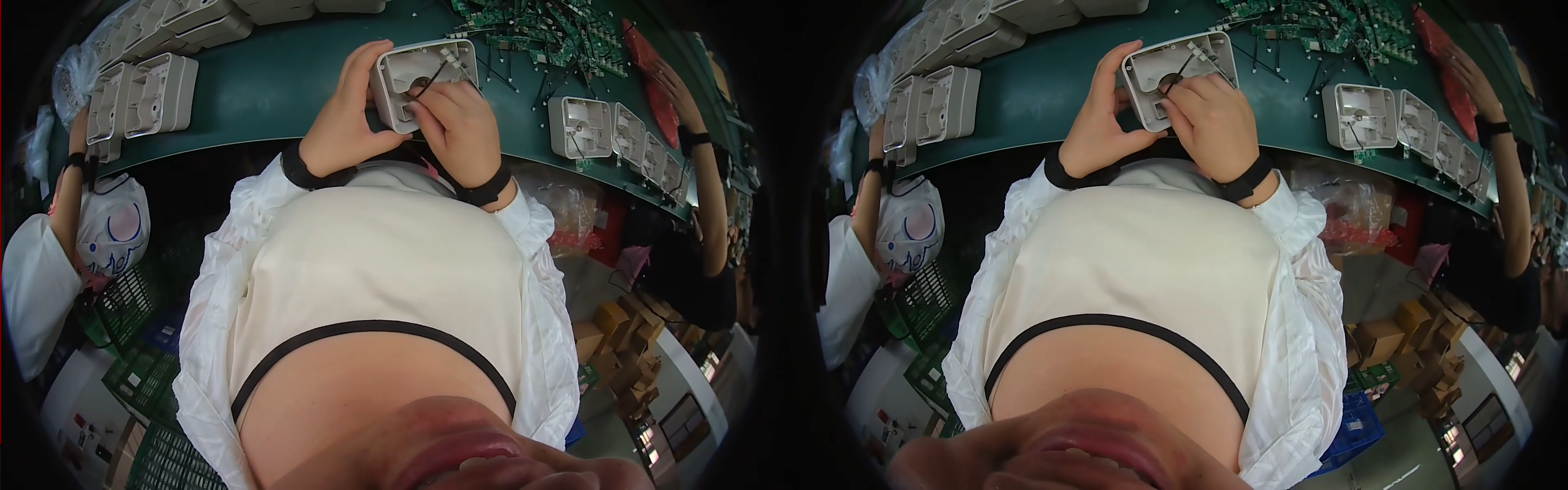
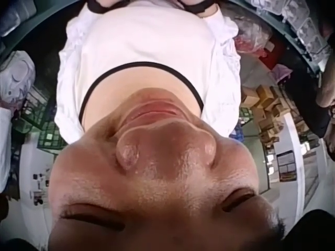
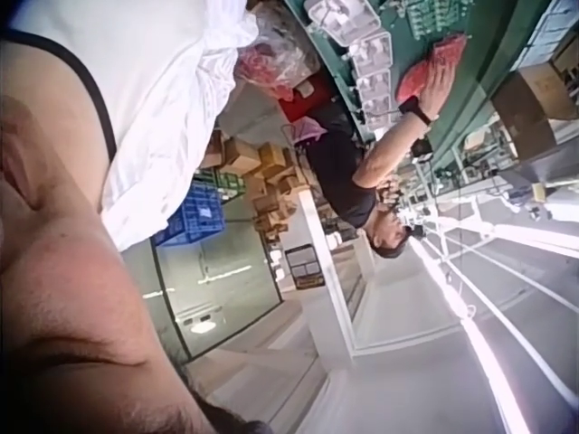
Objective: Assembling electronic circuit boards into plastic housings on a factory production line.
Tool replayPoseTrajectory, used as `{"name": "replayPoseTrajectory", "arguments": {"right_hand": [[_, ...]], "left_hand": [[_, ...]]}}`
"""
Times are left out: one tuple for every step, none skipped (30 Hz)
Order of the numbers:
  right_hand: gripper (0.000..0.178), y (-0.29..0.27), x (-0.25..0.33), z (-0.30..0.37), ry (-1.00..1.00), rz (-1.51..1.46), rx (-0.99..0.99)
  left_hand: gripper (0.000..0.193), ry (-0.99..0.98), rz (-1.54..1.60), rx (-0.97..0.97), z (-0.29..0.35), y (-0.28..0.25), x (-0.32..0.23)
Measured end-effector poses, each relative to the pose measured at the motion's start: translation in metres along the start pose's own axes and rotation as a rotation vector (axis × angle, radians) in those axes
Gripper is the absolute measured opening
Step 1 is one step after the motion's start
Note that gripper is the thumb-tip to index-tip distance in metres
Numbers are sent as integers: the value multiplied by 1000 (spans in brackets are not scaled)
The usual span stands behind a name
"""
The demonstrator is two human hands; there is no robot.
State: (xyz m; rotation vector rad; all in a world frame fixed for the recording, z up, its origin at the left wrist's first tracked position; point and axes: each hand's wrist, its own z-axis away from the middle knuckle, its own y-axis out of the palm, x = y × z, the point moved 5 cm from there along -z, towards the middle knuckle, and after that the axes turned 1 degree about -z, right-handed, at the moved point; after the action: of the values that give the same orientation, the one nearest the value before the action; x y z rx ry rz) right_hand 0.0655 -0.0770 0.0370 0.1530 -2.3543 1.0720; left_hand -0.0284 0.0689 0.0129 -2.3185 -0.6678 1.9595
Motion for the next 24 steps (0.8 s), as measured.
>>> {"name": "replayPoseTrajectory", "arguments": {"right_hand": [[18,-1,-4,3,-4,-32,-20],[19,-2,-5,4,-7,-62,-40],[19,-4,-3,5,-6,-61,-39],[20,-9,-4,8,97,-97,-94],[21,-15,-5,10,199,-134,-149],[22,-19,-8,12,302,-171,-203],[22,-22,-8,9,304,-169,-203],[22,-26,-7,7,301,-28,-227],[22,-31,-6,3,297,112,-250],[22,-36,-5,1,292,251,-272],[22,-37,-5,-2,293,252,-272],[22,-38,-5,-5,273,312,-247],[22,-39,-4,-8,252,372,-222],[22,-39,-4,-11,231,431,-197],[22,-42,-6,-13,233,431,-194],[21,-46,-6,-15,165,450,-182],[19,-49,-5,-16,96,468,-171],[18,-50,-3,-17,26,486,-159],[18,-49,-2,-16,27,486,-158],[17,-48,-5,-13,127,383,-132],[15,-46,-7,-9,226,280,-106],[14,-45,-10,-6,324,176,-78],[14,-46,-9,-5,323,177,-76],[14,-44,-14,-2,460,50,-28]], "left_hand": [[104,0,2,-1,0,-1,0],[104,-4,9,14,0,0,1],[105,-9,16,28,0,0,1],[105,-14,22,42,1,0,2],[105,-15,24,41,1,0,1],[105,-14,2,41,0,-1,0],[105,-11,-18,45,-1,-1,-2],[105,-9,-39,48,-2,-2,-4],[105,-9,-38,49,-3,-2,-5],[104,-20,-56,50,-3,-3,-7],[103,-31,-75,51,-3,-4,-8],[103,-44,-92,53,-3,-4,-8],[103,-47,-91,54,-3,-4,-9],[102,-41,-112,46,-3,-4,-10],[102,-35,-134,37,-4,-5,-10],[101,-29,-155,28,-4,-5,-11],[101,-31,-155,29,-4,-5,-13],[101,-44,-166,27,-4,-6,-14],[101,-58,-177,26,-4,-6,-16],[102,-70,-188,24,-4,-6,-17],[102,-71,-187,24,-5,-7,-17],[102,-88,-183,27,-4,-8,-17],[103,-104,-178,30,-3,-9,-16],[103,-120,-174,33,-3,-10,-15]]}}
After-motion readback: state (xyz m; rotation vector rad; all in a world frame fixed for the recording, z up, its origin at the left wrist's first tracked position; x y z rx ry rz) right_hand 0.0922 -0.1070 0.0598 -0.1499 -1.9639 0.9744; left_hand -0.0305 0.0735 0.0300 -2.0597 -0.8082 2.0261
